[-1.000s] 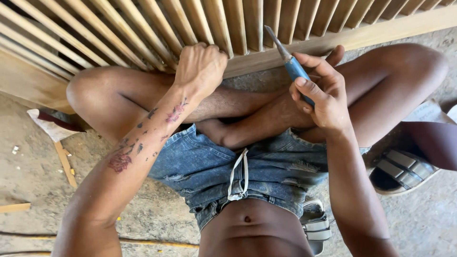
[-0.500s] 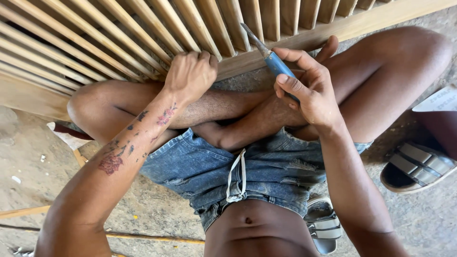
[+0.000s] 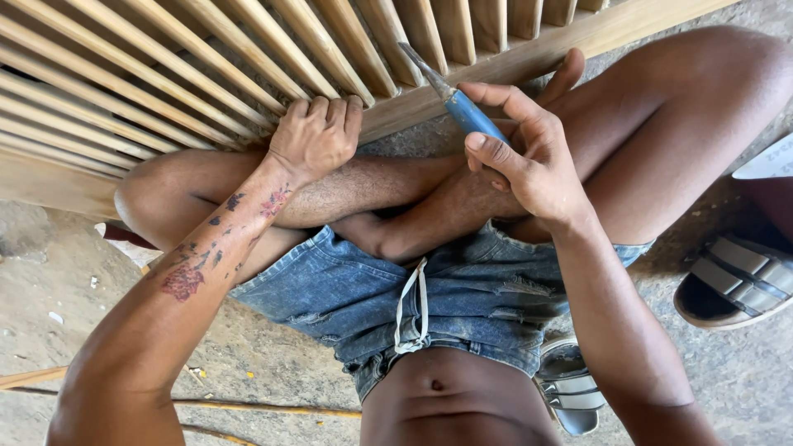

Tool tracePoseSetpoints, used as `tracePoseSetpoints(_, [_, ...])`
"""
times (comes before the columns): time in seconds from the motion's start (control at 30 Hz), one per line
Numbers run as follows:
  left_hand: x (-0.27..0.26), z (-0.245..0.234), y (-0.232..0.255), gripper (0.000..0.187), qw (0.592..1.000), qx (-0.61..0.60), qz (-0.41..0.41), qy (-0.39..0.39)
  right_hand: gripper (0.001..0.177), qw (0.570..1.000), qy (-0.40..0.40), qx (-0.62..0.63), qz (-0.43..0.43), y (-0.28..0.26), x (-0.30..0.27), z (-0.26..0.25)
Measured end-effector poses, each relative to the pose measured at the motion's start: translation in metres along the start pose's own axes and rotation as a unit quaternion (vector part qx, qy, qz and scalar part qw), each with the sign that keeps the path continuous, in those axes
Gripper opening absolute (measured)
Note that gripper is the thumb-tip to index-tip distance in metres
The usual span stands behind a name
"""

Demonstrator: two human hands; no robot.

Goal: Scraping and cleaning the joints between wooden slats on a furniture piece using a hand tool

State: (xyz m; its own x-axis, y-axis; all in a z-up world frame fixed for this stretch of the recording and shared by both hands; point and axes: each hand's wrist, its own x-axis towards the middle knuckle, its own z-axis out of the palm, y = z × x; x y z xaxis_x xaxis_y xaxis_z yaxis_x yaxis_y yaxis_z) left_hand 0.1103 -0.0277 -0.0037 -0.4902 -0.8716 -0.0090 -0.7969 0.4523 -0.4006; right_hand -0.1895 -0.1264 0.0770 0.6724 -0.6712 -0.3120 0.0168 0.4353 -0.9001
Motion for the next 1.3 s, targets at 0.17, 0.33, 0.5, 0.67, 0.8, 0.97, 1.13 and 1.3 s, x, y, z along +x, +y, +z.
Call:
tracePoseSetpoints(0.17, [0.0,0.001,-0.017,0.017,0.999,0.04,-0.002,0.031,0.045,1.0,-0.001,-0.007,-0.004,0.002,0.001,0.0])
tracePoseSetpoints(0.33, [0.012,-0.057,-0.091,0.019,0.982,0.177,-0.049,0.051,0.045,1.0,-0.016,0.006,-0.014,0.004,0.004,0.003])
tracePoseSetpoints(0.5, [0.001,-0.072,-0.088,0.02,0.993,0.022,-0.08,0.087,0.045,1.0,-0.023,-0.008,-0.015,0.002,0.004,0.006])
tracePoseSetpoints(0.67, [-0.003,-0.057,-0.007,0.018,0.988,-0.095,-0.081,-0.096,0.045,0.999,-0.012,-0.051,0.0,-0.004,0.002,0.011])
tracePoseSetpoints(0.8, [-0.013,-0.021,0.027,0.042,0.961,-0.188,-0.143,-0.145,0.045,1.0,-0.02,-0.017,0.006,0.0,0.002,0.011])
tracePoseSetpoints(0.97, [-0.007,-0.017,0.015,0.028,0.966,-0.176,-0.152,-0.11,0.046,0.998,-0.017,-0.064,-0.002,0.004,0.005,0.013])
tracePoseSetpoints(1.13, [-0.012,-0.015,0.023,0.029,0.946,-0.258,-0.174,-0.089,0.046,0.995,-0.006,-0.097,0.012,0.003,0.005,0.015])
tracePoseSetpoints(1.3, [-0.012,-0.051,0.041,0.009,0.794,-0.537,-0.283,-0.016,0.034,0.963,-0.096,-0.253,0.006,-0.025,0.013,0.022])
